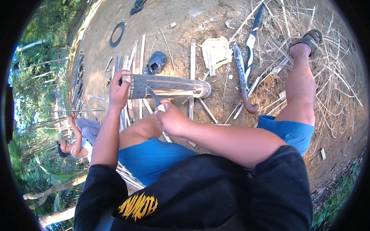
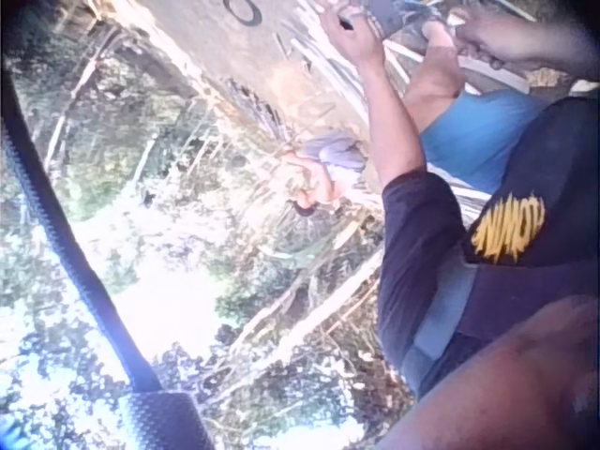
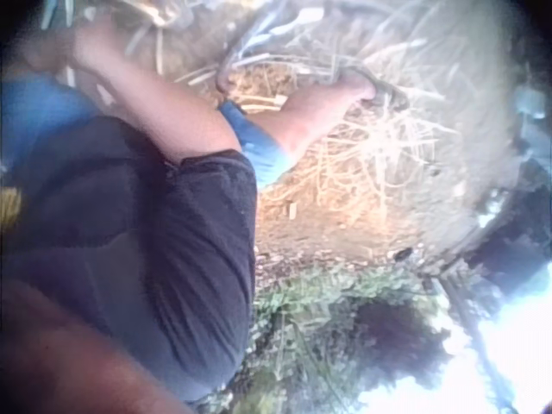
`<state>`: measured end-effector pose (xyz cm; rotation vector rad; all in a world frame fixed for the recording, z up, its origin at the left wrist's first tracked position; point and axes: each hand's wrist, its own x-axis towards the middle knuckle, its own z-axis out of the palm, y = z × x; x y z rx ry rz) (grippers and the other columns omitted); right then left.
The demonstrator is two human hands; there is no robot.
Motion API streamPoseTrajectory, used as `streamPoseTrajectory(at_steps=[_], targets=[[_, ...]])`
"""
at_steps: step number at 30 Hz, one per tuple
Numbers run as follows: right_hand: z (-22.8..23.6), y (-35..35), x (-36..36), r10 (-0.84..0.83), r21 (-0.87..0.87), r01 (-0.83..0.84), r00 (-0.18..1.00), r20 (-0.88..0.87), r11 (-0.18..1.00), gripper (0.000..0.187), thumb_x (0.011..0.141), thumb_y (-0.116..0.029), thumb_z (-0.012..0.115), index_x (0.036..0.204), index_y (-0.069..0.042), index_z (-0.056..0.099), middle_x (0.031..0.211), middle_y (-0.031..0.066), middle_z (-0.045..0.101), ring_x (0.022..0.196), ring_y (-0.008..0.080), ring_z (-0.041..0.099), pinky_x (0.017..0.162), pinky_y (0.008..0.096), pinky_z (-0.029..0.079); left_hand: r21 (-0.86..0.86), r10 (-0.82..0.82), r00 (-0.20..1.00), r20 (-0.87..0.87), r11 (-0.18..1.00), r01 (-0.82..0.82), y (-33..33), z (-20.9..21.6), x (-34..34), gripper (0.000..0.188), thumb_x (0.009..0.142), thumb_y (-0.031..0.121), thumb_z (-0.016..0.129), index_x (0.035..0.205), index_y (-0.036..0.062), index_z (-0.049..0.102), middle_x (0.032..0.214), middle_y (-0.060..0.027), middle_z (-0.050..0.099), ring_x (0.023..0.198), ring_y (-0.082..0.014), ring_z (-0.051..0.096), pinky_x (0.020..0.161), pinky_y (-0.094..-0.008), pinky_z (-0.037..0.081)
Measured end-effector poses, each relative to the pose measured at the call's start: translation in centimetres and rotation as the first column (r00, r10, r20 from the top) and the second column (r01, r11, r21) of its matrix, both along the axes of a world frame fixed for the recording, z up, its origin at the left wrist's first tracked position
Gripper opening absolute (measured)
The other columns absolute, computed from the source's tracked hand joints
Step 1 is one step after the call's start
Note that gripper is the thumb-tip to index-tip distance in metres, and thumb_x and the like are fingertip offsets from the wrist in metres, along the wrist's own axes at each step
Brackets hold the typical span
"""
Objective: The person carves and strips a bamboo section using a small knife and a large blade, removing internal fibers and thinning the material.
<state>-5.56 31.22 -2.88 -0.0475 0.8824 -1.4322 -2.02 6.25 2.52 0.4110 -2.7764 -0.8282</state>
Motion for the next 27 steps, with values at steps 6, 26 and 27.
streamPoseTrajectory(at_steps=[6, 26, 27], targets=[[-0.9, 4.8, -4.5, 0.2, 0.061, -0.19, 0.953, -0.229, 0.98, 0.03, 0.106, -0.034, 0.052, 0.1, -0.005, 0.054, 0.074, 0.0036, 0.054, 0.056, 0.0122, 0.052, 0.05, 0.0298, 0.044, 0.074, -0.078, 0.997, 0.011, 0.994, 0.077, -3.0, -0.5, 1.9, 0.02, 0.086, 0.008, 0.059, 0.104, 0.0004, 0.063, 0.11, -0.0141, 0.062, 0.107, -0.0263, 0.059, 0.1, -0.0359, 0.043], [-11.9, 2.7, -4.7, 0.311, 0.423, 0.111, 0.518, -0.797, 0.899, 0.035, 0.091, -0.018, 0.06, 0.122, -0.002, 0.056, 0.106, 0.0264, 0.069, 0.103, 0.0426, 0.067, 0.091, 0.0501, 0.053, -0.053, 0.067, 0.998, -0.015, 0.996, -0.068, 1.1, -0.1, 1.7, 0.024, 0.089, 0.009, 0.061, 0.111, -0.0002, 0.065, 0.109, -0.0154, 0.064, 0.105, -0.0288, 0.062, 0.097, -0.0358, 0.045], [-13.6, 2.8, -4.9, 0.357, 0.465, 0.127, 0.477, -0.803, 0.876, 0.035, 0.092, -0.017, 0.059, 0.124, -0.002, 0.056, 0.107, 0.0264, 0.069, 0.104, 0.0421, 0.067, 0.091, 0.0502, 0.053, -0.05, 0.088, 0.996, -0.007, 0.995, -0.088, 1.3, 0.0, 1.8, 0.024, 0.089, 0.009, 0.062, 0.111, 0.0002, 0.066, 0.108, -0.0152, 0.064, 0.105, -0.0288, 0.062, 0.097, -0.0358, 0.045]])
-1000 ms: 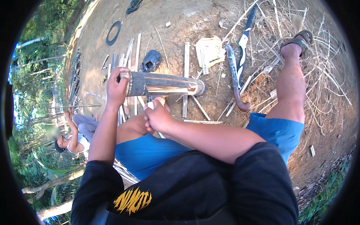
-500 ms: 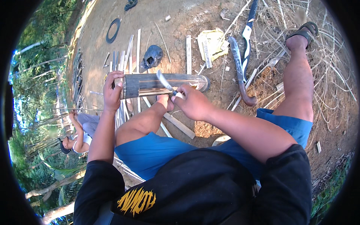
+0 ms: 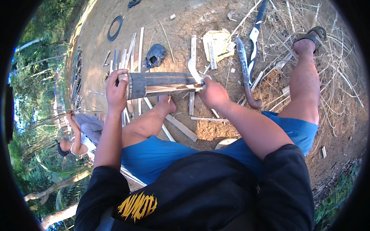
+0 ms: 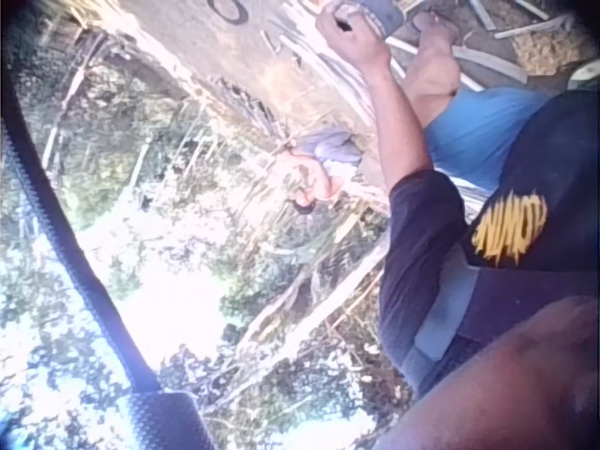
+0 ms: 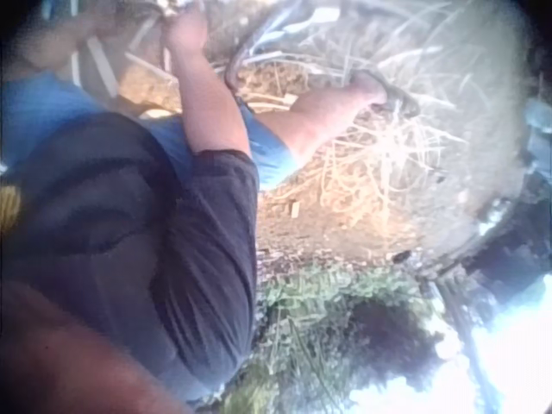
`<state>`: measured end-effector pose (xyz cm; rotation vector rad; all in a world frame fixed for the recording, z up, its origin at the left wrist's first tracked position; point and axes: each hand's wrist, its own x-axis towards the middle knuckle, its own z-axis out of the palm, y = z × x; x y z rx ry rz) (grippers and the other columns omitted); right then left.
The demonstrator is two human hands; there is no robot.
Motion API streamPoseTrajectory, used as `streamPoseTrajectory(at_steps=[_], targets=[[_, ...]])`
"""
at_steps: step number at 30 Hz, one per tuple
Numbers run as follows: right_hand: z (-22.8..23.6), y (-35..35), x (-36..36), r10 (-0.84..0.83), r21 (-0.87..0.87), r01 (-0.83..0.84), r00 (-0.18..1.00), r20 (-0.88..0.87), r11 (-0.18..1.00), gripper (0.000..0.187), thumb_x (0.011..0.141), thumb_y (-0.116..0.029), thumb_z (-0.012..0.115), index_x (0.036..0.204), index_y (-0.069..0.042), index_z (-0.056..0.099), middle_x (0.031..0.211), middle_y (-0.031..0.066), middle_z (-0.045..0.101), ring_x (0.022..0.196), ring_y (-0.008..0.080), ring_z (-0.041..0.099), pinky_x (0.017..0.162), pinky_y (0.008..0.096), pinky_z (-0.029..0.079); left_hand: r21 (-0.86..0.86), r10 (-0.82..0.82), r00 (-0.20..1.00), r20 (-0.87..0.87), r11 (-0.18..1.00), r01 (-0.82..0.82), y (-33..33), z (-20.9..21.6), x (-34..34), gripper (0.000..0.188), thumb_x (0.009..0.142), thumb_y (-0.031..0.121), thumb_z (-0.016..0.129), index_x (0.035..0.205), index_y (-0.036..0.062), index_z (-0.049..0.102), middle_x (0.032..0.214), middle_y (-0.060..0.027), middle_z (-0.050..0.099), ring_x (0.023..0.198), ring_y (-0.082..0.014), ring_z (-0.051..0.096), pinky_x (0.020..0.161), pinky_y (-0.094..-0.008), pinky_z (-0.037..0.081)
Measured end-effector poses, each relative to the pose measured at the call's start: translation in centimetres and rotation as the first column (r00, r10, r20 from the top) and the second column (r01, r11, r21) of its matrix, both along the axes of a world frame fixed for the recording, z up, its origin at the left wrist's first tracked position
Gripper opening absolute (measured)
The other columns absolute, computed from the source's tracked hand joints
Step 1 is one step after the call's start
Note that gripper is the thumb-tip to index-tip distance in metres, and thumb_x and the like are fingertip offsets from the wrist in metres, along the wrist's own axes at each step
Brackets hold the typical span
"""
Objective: The person carves and strips a bamboo section using a small knife and a large blade, removing internal fibers and thinning the material.
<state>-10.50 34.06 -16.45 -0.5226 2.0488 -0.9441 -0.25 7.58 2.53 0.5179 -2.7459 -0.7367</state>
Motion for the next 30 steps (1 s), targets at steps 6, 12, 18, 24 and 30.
streamPoseTrajectory(at_steps=[6, 12, 18, 24, 30], targets=[[-11.7, 3.1, -0.2, 0.197, 0.452, -0.138, 0.977, -0.086, 0.881, 0.037, 0.094, -0.008, 0.056, 0.13, -0.003, 0.055, 0.12, 0.021, 0.067, 0.109, 0.0353, 0.069, 0.091, 0.0434, 0.058, -0.036, 0.046, 0.999, -0.016, 0.998, -0.046, 1.7, 0.0, 0.1, 0.024, 0.089, 0.009, 0.063, 0.111, 0.0016, 0.067, 0.107, -0.0151, 0.065, 0.103, -0.0296, 0.063, 0.095, -0.0361, 0.046], [-11.7, 4.6, 1.0, 0.433, 0.464, -0.363, 0.9, -0.051, 0.808, 0.038, 0.093, -0.008, 0.056, 0.13, 0.002, 0.054, 0.123, 0.0254, 0.064, 0.108, 0.0355, 0.07, 0.089, 0.043, 0.059, -0.006, 0.003, 0.999, -0.046, 1.0, -0.003, 0.9, -0.1, 1.4, 0.024, 0.089, 0.007, 0.062, 0.112, 0.0005, 0.066, 0.109, -0.0145, 0.064, 0.105, -0.0284, 0.061, 0.096, -0.0361, 0.045], [-12.2, 4.3, 1.0, 0.505, 0.435, -0.473, 0.862, 0.048, 0.766, 0.041, 0.086, -0.008, 0.064, 0.125, 0.004, 0.06, 0.119, 0.0247, 0.068, 0.108, 0.0365, 0.07, 0.09, 0.0432, 0.059, 0.01, 0.068, 0.997, -0.035, 0.998, -0.067, -0.9, -0.9, 3.5, 0.023, 0.09, 0.005, 0.058, 0.111, -0.0001, 0.065, 0.111, -0.0148, 0.063, 0.106, -0.0283, 0.06, 0.097, -0.0364, 0.044], [-12.0, 4.3, 1.1, 0.678, 0.496, -0.628, 0.728, 0.101, 0.6, 0.042, 0.088, -0.01, 0.065, 0.128, 0.001, 0.063, 0.127, 0.0194, 0.069, 0.116, 0.0332, 0.069, 0.092, 0.0437, 0.059, 0.005, 0.078, 0.996, -0.045, 0.997, -0.078, -1.2, -1.2, 4.4, 0.025, 0.091, 0.007, 0.058, 0.113, -0.0013, 0.065, 0.113, -0.0157, 0.064, 0.108, -0.0288, 0.06, 0.099, -0.0368, 0.043], [-12.8, 6.3, 1.4, 0.186, 0.451, 0.069, 0.848, -0.496, 0.89, 0.048, 0.088, -0.021, 0.069, 0.131, -0.006, 0.052, 0.125, 0.0165, 0.06, 0.111, 0.0365, 0.067, 0.095, 0.0474, 0.053, 0.041, 0.102, 0.995, 0.001, 0.994, -0.102, -2.0, -1.2, 3.1, 0.03, 0.094, 0.009, 0.053, 0.119, -0.0026, 0.065, 0.116, -0.0123, 0.065, 0.111, -0.0224, 0.059, 0.101, -0.033, 0.041]])
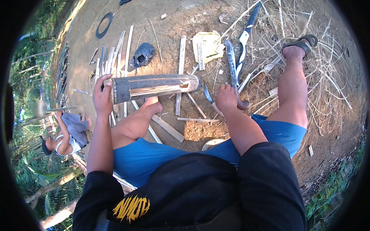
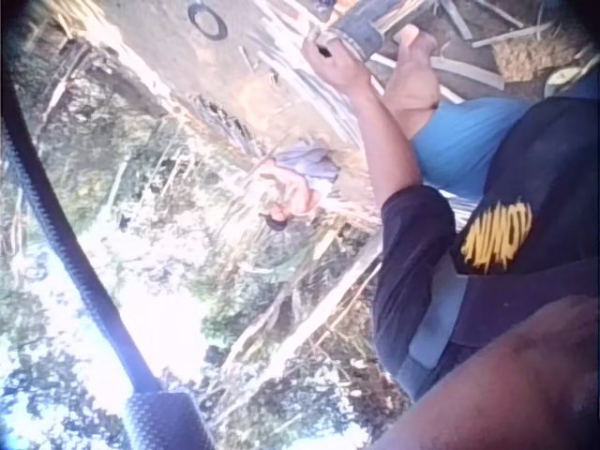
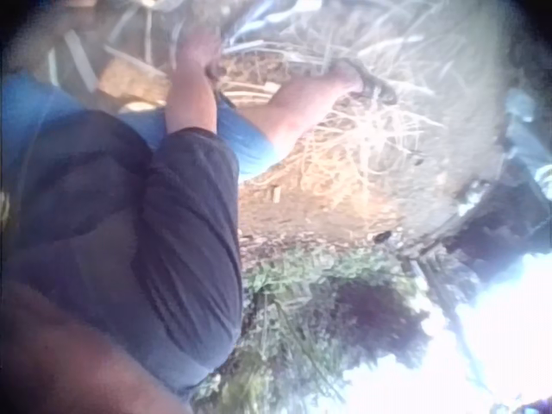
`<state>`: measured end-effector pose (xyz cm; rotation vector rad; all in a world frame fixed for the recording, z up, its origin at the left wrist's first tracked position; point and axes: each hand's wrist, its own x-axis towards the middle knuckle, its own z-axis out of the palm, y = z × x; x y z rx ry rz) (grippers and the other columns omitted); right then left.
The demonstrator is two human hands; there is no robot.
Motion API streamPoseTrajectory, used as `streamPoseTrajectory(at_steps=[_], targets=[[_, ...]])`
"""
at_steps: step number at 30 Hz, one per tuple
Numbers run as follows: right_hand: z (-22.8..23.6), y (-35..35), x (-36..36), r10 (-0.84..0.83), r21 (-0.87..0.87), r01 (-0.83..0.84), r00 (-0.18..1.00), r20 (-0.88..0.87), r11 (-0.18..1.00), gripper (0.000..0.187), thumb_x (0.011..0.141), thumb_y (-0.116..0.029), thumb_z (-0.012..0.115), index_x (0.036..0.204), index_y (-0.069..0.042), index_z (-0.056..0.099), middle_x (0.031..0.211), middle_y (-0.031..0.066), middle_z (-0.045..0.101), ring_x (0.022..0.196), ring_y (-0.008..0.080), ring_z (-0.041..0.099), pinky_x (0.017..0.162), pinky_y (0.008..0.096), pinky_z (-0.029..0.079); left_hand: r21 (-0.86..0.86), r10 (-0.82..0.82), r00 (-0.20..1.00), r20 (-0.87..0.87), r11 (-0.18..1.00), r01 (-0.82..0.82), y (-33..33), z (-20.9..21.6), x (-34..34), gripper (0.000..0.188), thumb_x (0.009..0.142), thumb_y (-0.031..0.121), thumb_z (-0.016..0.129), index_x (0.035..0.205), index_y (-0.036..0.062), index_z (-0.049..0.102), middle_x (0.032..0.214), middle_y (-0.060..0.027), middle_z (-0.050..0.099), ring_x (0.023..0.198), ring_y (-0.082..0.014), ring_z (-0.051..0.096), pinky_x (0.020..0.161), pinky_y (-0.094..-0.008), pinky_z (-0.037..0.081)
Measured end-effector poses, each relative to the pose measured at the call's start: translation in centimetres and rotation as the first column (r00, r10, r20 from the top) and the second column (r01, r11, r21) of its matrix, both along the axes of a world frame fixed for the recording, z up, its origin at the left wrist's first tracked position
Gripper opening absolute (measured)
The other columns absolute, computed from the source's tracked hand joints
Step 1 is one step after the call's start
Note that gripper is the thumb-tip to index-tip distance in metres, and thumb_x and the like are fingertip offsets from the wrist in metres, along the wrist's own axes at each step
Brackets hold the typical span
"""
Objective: The person carves and strips a bamboo section using a small knife and a large blade, removing internal fibers and thinning the material.
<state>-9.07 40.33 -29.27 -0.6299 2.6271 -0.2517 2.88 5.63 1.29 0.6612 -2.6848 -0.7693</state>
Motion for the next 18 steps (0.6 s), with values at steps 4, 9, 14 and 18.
streamPoseTrajectory(at_steps=[4, 9, 14, 18], targets=[[2.4, 1.2, -1.6, -0.243, 0.204, 0.215, 0.963, 0.119, 0.955, 0.026, 0.102, -0.019, 0.047, 0.126, -0.01, 0.049, 0.126, 0.0129, 0.058, 0.114, 0.0359, 0.064, 0.097, 0.0483, 0.048, 0.085, 0.093, 0.996, -0.018, 0.992, -0.091, -1.2, -0.3, -0.9, 0.034, 0.095, 0.012, 0.055, 0.125, -0.0024, 0.063, 0.12, -0.0133, 0.066, 0.116, -0.0233, 0.059, 0.105, -0.0348, 0.041], [1.4, 3.7, -3.0, -0.355, 0.247, 0.29, 0.891, 0.282, 0.924, 0.031, 0.101, -0.024, 0.052, 0.125, -0.006, 0.048, 0.125, 0.0183, 0.064, 0.116, 0.036, 0.065, 0.098, 0.05, 0.048, 0.029, -0.014, 1.0, 0.018, 0.999, 0.013, -2.5, -0.1, -2.0, 0.037, 0.095, 0.013, 0.057, 0.128, -0.0022, 0.061, 0.123, -0.0151, 0.066, 0.12, -0.0244, 0.06, 0.106, -0.0344, 0.041], [7.1, 3.0, -4.1, -0.343, 0.11, 0.327, 0.851, 0.398, 0.939, 0.05, 0.09, -0.032, 0.064, 0.127, 0.0, 0.052, 0.119, 0.0223, 0.067, 0.112, 0.0359, 0.067, 0.097, 0.047, 0.05, 0.151, -0.046, 0.998, -0.044, 0.987, 0.052, -4.0, -0.2, -2.4, 0.042, 0.091, 0.016, 0.065, 0.128, -0.0024, 0.064, 0.132, -0.0169, 0.066, 0.124, -0.0243, 0.06, 0.108, -0.0332, 0.042], [15.7, 3.4, -5.5, -0.414, -0.217, 0.689, 0.624, 0.663, 0.691, 0.031, 0.087, -0.02, 0.061, 0.107, 0.003, 0.061, 0.084, 0.0112, 0.064, 0.071, 0.0188, 0.061, 0.065, 0.0348, 0.05, 0.028, -0.022, 1.0, -0.017, 0.999, 0.022, -3.9, -0.6, -2.7, 0.053, 0.09, 0.026, 0.071, 0.137, 0.005, 0.062, 0.144, -0.0186, 0.057, 0.138, -0.0275, 0.05, 0.116, -0.0364, 0.035]])
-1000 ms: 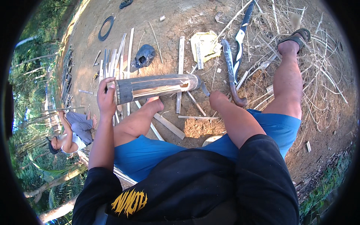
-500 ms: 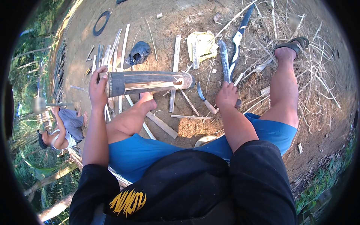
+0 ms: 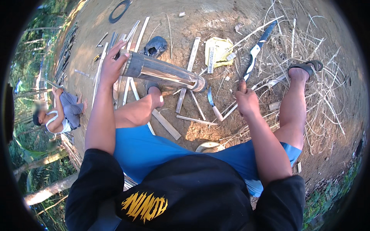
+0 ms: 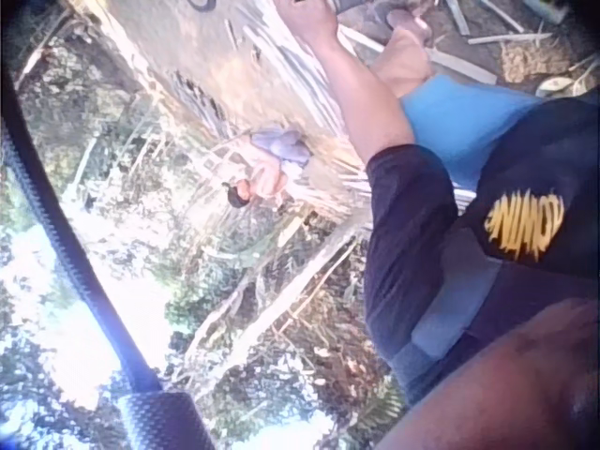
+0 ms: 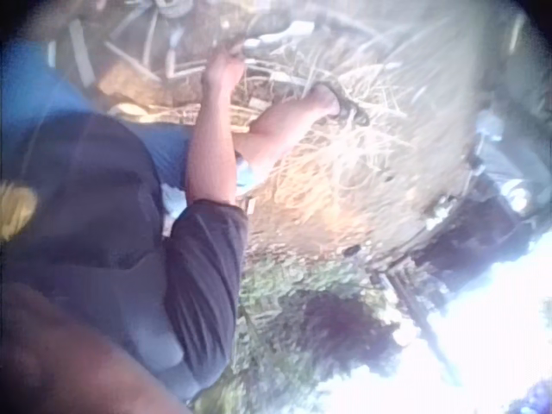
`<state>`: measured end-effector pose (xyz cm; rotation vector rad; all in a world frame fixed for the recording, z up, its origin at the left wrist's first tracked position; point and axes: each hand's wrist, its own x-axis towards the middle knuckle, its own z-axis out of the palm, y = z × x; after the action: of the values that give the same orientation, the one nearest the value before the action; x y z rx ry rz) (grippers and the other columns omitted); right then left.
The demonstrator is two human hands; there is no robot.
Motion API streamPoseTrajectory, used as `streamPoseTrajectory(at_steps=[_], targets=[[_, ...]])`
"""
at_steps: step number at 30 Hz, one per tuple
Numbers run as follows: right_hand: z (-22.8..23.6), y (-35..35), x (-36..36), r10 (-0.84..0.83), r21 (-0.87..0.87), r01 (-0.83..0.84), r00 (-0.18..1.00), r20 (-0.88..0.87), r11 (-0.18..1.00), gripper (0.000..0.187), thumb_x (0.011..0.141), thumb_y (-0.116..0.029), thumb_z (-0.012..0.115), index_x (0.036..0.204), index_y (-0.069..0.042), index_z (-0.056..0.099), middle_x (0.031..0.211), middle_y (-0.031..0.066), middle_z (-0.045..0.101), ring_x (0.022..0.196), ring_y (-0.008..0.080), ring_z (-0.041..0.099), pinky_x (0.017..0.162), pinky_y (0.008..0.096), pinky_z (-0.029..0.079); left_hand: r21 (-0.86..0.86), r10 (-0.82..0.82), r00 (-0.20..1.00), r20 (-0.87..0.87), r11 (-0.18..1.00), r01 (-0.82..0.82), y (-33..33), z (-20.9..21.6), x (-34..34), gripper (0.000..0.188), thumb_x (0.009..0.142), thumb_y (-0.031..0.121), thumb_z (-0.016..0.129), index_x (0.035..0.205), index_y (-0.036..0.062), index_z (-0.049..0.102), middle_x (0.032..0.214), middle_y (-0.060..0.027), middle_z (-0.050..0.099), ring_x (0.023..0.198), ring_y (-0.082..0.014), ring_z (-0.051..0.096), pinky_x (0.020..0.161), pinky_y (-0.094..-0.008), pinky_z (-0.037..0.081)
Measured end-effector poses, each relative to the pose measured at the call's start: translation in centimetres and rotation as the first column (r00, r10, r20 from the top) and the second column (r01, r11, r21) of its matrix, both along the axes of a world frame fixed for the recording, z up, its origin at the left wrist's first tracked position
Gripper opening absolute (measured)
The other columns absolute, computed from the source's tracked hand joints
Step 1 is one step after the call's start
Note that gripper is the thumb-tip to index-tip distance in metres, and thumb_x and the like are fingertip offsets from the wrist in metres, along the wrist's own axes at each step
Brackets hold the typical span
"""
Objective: The person carves and strips a bamboo section using a small knife and a large blade, removing internal fibers and thinning the material.
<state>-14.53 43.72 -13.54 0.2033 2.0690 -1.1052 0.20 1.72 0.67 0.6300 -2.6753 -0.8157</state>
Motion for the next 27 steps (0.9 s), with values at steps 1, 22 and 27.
streamPoseTrajectory(at_steps=[1, 22, 27], targets=[[0.0, 2.1, -0.6, 0.037, -0.145, -0.032, 0.999, 0.032, 0.989, 0.02, 0.087, -0.016, 0.059, 0.098, 0.001, 0.059, 0.076, 0.0061, 0.059, 0.056, 0.0136, 0.051, 0.051, 0.0321, 0.042, -0.036, 0.004, 1.0, 0.026, 0.999, -0.003, 0.3, 0.4, -0.4, 0.055, 0.09, 0.029, 0.072, 0.139, 0.0069, 0.061, 0.147, -0.0187, 0.055, 0.141, -0.028, 0.048, 0.117, -0.0371, 0.033], [15.6, 9.9, 4.3, 0.438, -0.452, -0.522, 0.853, -0.284, 0.723, 0.056, 0.093, -0.019, 0.071, 0.14, 0.008, 0.055, 0.117, 0.0179, 0.071, 0.106, 0.0186, 0.065, 0.095, 0.0334, 0.05, 0.391, -0.186, 0.981, -0.044, 0.901, 0.189, 1.8, 1.7, -1.4, 0.054, 0.085, 0.024, 0.064, 0.136, 0.0061, 0.065, 0.141, -0.0158, 0.06, 0.132, -0.0256, 0.053, 0.114, -0.0338, 0.035], [14.7, 9.7, 4.7, 0.419, -0.465, -0.505, 0.863, -0.283, 0.727, 0.056, 0.094, -0.019, 0.071, 0.14, 0.008, 0.054, 0.116, 0.018, 0.071, 0.105, 0.0184, 0.066, 0.094, 0.0326, 0.05, 0.373, -0.188, 0.98, -0.069, 0.906, 0.2, 1.7, 1.4, -1.5, 0.051, 0.087, 0.024, 0.063, 0.135, 0.0062, 0.066, 0.138, -0.0146, 0.062, 0.129, -0.0243, 0.055, 0.113, -0.0339, 0.036]])
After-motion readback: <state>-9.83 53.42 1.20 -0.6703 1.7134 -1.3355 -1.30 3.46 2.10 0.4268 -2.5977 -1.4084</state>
